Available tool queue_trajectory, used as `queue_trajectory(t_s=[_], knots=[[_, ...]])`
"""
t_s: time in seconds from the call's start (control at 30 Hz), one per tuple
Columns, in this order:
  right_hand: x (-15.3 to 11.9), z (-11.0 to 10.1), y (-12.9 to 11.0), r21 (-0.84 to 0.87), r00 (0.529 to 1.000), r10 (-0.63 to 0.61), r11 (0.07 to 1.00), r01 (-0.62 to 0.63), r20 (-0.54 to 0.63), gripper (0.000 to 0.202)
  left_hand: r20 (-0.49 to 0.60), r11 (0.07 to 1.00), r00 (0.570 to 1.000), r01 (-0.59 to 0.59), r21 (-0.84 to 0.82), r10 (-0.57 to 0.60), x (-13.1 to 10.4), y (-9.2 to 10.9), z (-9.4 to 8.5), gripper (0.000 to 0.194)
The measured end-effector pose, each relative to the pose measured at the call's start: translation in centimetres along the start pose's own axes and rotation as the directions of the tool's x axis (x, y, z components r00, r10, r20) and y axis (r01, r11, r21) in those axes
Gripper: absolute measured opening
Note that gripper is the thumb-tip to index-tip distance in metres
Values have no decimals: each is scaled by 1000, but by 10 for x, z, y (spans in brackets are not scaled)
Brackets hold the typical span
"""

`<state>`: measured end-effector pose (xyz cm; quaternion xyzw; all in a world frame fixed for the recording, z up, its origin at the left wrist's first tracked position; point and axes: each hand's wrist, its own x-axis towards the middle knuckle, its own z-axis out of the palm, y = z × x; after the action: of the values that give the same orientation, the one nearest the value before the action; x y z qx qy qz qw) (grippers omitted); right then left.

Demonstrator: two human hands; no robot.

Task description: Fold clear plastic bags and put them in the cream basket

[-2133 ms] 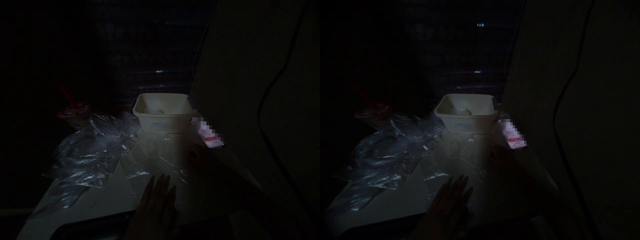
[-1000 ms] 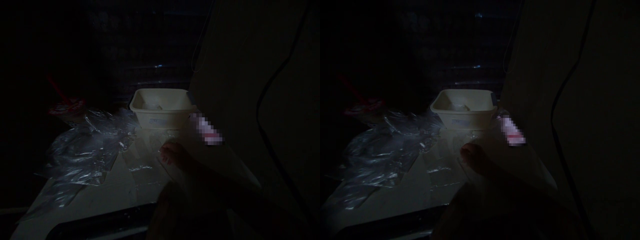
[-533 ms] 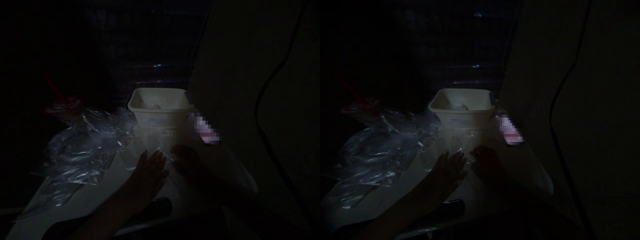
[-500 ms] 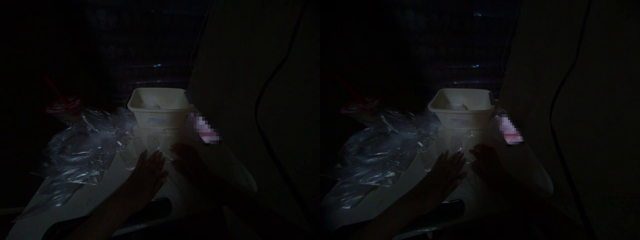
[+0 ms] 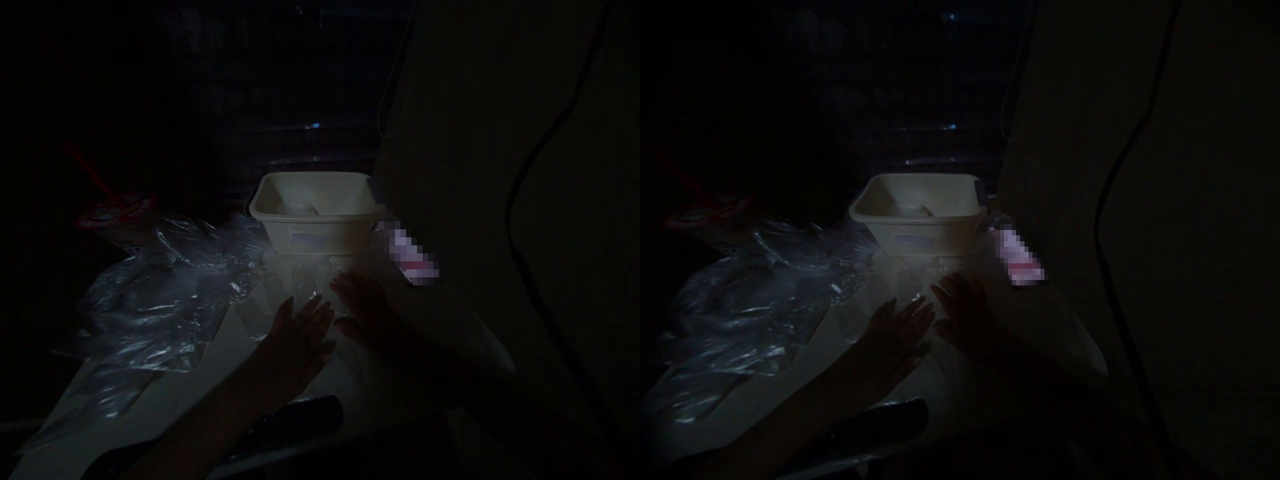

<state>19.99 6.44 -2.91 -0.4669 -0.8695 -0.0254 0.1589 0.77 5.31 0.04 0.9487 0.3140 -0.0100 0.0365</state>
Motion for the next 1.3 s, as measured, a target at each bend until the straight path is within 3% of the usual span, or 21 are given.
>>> queue_trajectory(t_s=[0.17,0.33,0.47,0.63,0.73,0.83,0.97,1.13,1.3], knots=[[-4,-3,-1,-6,996,-55,998,55,70,68,35,1000,999,-14,-18,15,0,-1,-3,48],[-27,-8,-6,-3,981,-155,988,156,121,77,33,999,999,-32,-5,32,1,-2,0,49],[-47,5,-9,-71,974,-213,973,218,83,68,17,1000,999,-29,11,28,1,-2,3,48],[-65,24,-19,-224,991,-130,967,121,-25,42,27,1000,999,-25,-8,26,0,-2,3,49],[-69,21,-22,-265,981,-191,948,174,-41,40,28,1000,1000,-13,-21,13,-1,-2,4,50],[-66,11,-18,-261,985,-160,955,140,-59,41,17,1000,1000,-14,-22,15,-1,-2,7,49],[-55,-5,-10,-212,997,-77,975,68,-33,46,-53,1000,999,-7,7,7,0,-3,10,48],[-49,-13,-15,-151,993,-109,982,114,40,41,-197,995,975,103,15,-99,0,-5,12,41],[-54,-10,-21,-129,994,-65,989,76,83,45,-164,1000,986,-12,26,16,-1,-6,15,41]])
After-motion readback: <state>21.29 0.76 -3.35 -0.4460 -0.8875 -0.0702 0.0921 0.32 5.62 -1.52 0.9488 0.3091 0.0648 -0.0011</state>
